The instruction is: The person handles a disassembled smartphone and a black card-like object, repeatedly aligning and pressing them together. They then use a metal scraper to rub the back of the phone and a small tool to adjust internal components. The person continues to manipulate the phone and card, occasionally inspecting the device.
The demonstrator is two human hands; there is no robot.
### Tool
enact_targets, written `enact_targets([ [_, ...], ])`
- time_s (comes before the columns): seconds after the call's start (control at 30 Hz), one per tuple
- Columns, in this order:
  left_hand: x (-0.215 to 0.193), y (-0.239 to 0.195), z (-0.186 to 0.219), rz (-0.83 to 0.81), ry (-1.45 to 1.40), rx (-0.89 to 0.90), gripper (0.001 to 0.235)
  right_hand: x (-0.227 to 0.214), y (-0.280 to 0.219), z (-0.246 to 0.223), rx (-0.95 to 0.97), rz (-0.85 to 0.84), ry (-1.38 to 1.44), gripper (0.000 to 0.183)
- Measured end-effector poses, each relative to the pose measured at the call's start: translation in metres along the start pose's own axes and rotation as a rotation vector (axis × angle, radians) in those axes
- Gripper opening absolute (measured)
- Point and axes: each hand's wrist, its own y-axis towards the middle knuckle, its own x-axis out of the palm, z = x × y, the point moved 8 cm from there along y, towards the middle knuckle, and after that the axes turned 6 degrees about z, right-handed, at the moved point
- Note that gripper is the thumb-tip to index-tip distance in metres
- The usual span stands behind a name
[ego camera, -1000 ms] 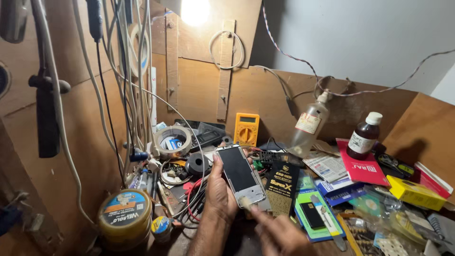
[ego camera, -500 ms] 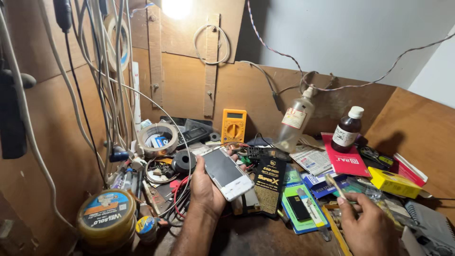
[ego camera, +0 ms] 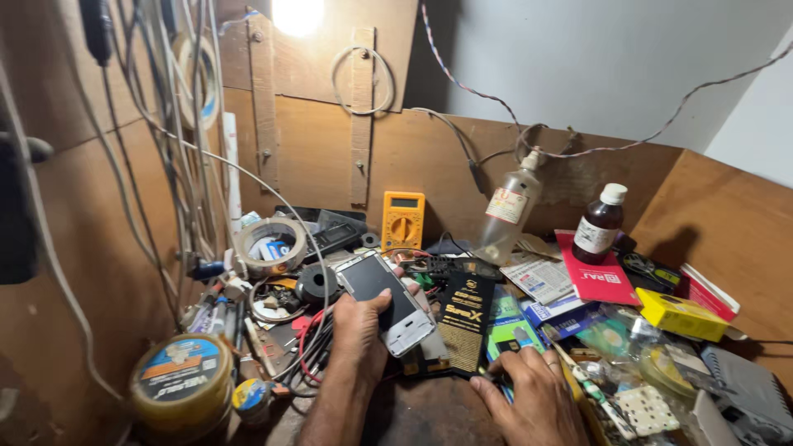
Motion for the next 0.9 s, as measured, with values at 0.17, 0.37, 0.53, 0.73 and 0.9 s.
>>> enact_targets([
  [0.17,-0.007,0.005,0.0,0.023,0.001,0.029,0.037,-0.001,0.006,0.027,0.251,-0.191,-0.034,0.03],
  [0.37,-0.022,0.013,0.0,0.135,0.084,0.087,0.045,-0.049,0.004,0.059,0.013,0.068,0.056,0.037],
  [0.53,-0.02,0.009,0.001,0.107,0.096,0.078,0.051,-0.027,0.012,0.064,0.012,-0.155,-0.301,0.032],
  [0.73,-0.025,0.008,0.001,0.125,0.084,0.083,0.055,-0.043,0.004,0.027,0.439,-0.081,0.165,0.022],
  [0.9,-0.024,0.009,-0.001,0.129,0.109,0.052,0.055,-0.032,0.018,-0.051,0.008,0.127,0.518,0.027],
])
